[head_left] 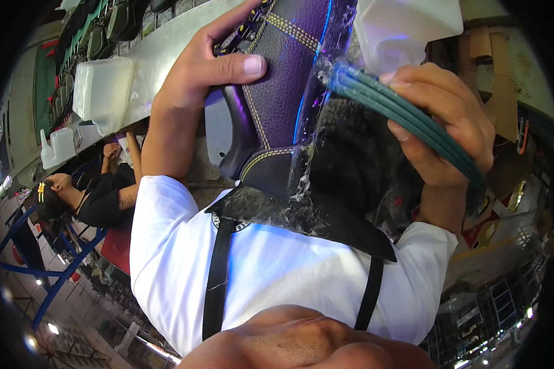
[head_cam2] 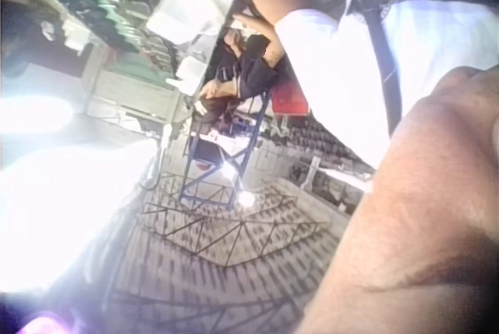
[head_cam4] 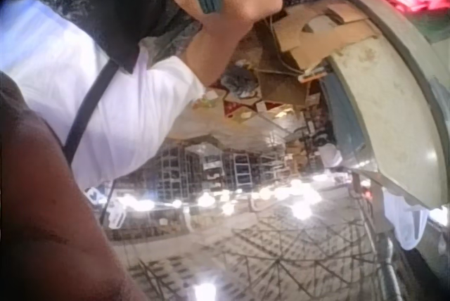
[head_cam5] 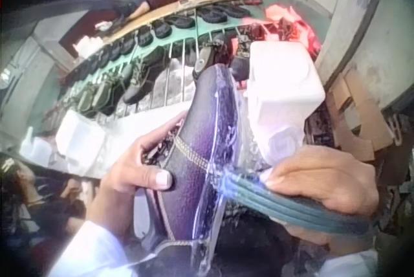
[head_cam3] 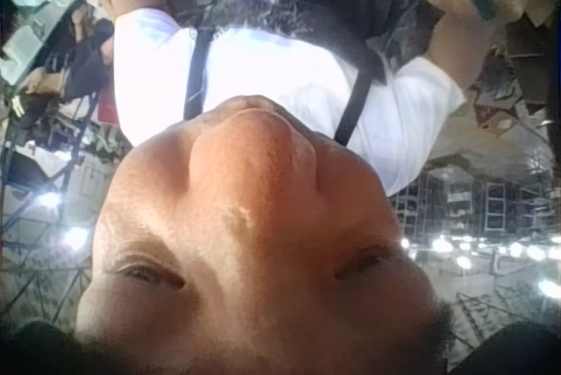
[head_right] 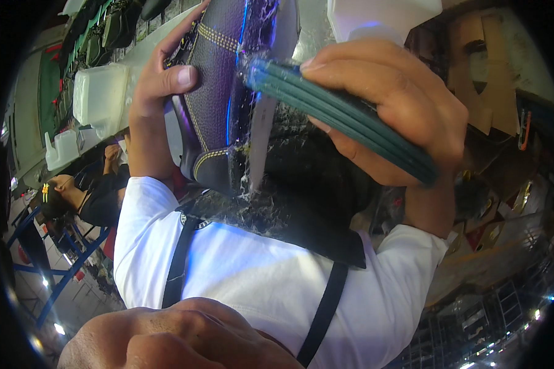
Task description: The person scrubs the sole and sides of a black shoe with a brush, repeatedly dipping the brush into a white container of liquid. They rotate the shoe to clean different areas and continue scrubbing throughout the clip.
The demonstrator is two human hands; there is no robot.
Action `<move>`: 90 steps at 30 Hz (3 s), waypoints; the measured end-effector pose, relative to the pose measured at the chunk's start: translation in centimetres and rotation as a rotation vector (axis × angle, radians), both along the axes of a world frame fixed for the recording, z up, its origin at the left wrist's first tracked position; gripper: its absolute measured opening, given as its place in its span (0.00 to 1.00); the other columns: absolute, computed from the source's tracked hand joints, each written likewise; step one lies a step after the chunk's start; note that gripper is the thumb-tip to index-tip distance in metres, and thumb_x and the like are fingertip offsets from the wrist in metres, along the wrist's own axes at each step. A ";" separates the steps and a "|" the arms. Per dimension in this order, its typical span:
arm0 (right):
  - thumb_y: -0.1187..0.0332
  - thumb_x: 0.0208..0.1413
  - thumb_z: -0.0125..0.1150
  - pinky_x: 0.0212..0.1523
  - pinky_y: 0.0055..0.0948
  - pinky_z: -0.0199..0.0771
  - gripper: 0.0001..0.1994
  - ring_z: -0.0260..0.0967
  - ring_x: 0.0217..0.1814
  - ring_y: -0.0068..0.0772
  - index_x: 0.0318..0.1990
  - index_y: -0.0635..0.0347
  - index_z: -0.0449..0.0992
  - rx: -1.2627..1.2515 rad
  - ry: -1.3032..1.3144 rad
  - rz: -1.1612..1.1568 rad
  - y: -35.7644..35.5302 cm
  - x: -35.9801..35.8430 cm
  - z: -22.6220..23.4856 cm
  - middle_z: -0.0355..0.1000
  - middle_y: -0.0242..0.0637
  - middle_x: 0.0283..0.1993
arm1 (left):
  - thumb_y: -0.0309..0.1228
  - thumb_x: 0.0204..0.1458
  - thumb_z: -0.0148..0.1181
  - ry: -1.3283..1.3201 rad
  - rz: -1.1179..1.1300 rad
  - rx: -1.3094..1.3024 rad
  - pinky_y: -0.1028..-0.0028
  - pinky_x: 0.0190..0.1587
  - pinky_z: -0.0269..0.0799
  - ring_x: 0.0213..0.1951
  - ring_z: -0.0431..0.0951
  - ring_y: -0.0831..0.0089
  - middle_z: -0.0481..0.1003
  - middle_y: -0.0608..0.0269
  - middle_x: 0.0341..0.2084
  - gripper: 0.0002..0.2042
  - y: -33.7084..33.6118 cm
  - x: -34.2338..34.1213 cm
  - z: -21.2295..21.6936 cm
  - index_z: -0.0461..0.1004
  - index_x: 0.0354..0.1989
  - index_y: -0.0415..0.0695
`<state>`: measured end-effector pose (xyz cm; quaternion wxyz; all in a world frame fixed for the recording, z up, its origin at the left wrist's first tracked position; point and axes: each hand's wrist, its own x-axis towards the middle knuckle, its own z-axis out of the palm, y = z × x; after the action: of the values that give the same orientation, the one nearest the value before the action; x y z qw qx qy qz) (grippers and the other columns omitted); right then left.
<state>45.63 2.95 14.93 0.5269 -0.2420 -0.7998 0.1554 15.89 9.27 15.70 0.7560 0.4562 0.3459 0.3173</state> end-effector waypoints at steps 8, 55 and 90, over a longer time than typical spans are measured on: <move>0.70 0.53 0.72 0.35 0.38 0.86 0.14 0.82 0.36 0.48 0.41 0.73 0.78 -0.172 0.139 0.181 -1.3 -0.8 -1.8 0.80 0.53 0.36 | 0.35 0.35 0.79 0.037 0.014 0.079 0.66 0.73 0.56 0.66 0.70 0.58 0.65 0.41 0.68 0.57 0.6 0.3 -0.1 0.50 0.75 0.29; 0.62 0.56 0.72 0.41 0.37 0.85 0.18 0.83 0.39 0.48 0.44 0.71 0.81 -0.319 -0.380 0.286 0.5 2.6 4.6 0.81 0.53 0.37 | 0.32 0.51 0.68 0.076 0.208 -0.233 0.65 0.59 0.77 0.52 0.81 0.61 0.78 0.47 0.53 0.33 1.2 0.8 -2.0 0.68 0.66 0.33; 0.67 0.62 0.65 0.53 0.36 0.81 0.12 0.82 0.50 0.52 0.44 0.70 0.84 -0.288 -0.181 0.634 6.8 6.2 7.3 0.79 0.60 0.50 | 0.41 0.70 0.49 -0.693 -0.005 -0.998 0.56 0.44 0.88 0.45 0.84 0.54 0.77 0.42 0.50 0.22 -7.0 0.1 -2.9 0.69 0.60 0.35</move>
<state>51.82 9.71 22.26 0.3400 -0.0667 -0.8484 0.4002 16.01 2.30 12.83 0.9480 -0.0825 0.1855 0.2450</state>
